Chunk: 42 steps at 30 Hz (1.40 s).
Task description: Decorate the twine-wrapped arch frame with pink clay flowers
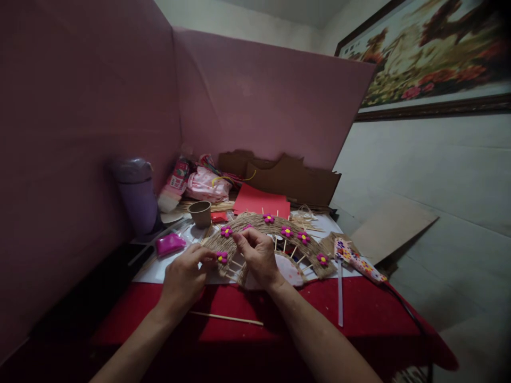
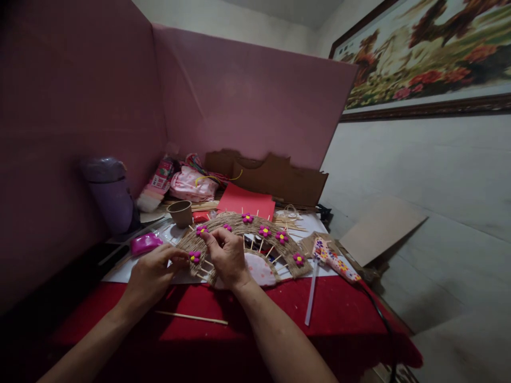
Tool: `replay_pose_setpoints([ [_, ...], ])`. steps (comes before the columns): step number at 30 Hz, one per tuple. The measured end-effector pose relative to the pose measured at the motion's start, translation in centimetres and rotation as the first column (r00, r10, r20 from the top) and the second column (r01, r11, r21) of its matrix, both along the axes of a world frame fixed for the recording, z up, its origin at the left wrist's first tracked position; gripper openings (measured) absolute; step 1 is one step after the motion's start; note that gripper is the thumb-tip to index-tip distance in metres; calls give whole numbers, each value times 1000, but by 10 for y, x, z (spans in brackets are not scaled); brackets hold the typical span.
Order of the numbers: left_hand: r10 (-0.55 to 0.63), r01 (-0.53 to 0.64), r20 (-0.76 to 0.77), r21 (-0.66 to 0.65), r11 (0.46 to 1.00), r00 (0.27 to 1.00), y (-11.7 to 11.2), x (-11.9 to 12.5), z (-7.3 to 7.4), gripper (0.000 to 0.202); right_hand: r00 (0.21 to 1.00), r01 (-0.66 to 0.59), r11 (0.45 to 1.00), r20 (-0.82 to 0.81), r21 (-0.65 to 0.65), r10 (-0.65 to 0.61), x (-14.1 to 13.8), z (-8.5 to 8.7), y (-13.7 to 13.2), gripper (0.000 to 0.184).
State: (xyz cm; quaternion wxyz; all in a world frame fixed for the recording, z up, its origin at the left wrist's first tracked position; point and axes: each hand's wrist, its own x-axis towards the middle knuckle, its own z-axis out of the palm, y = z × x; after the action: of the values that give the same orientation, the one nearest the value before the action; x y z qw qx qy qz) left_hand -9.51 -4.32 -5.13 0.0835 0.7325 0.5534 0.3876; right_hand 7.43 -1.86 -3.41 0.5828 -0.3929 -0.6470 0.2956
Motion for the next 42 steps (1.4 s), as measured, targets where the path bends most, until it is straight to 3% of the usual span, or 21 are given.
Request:
replay_pose_setpoints([
  [4,50,-50,-1,-22,999,999,0,2,2,3,1000,7,1000,-4,1,-7,0,1,0,33],
  [8,92,-93,-19,-40,995,996,0,2,2,7,1000,8,1000,3,1,-8,0,0,0,32],
  [12,38,-38,-6,-35,999,999,-1,2,1,5,1000,7,1000,13,1,-7,1,-1,1,31],
  [17,-15,15,12,1,1000,1000,-2,1,-1,19,1000,7,1000,21,9,-7,1,0,1,31],
  [25,86,-86,28,1,996,996,-1,3,0,5,999,22,1000,40,20,-23,0,0,0,32],
  [37,-125,126,-12,54,991,992,-2,1,-6,21,997,39,997,66,61,-43,1,-2,2,32],
  [42,-99,99,-15,56,993,995,-1,2,-8,17,996,46,996,68,81,-52,0,-1,1,32],
])
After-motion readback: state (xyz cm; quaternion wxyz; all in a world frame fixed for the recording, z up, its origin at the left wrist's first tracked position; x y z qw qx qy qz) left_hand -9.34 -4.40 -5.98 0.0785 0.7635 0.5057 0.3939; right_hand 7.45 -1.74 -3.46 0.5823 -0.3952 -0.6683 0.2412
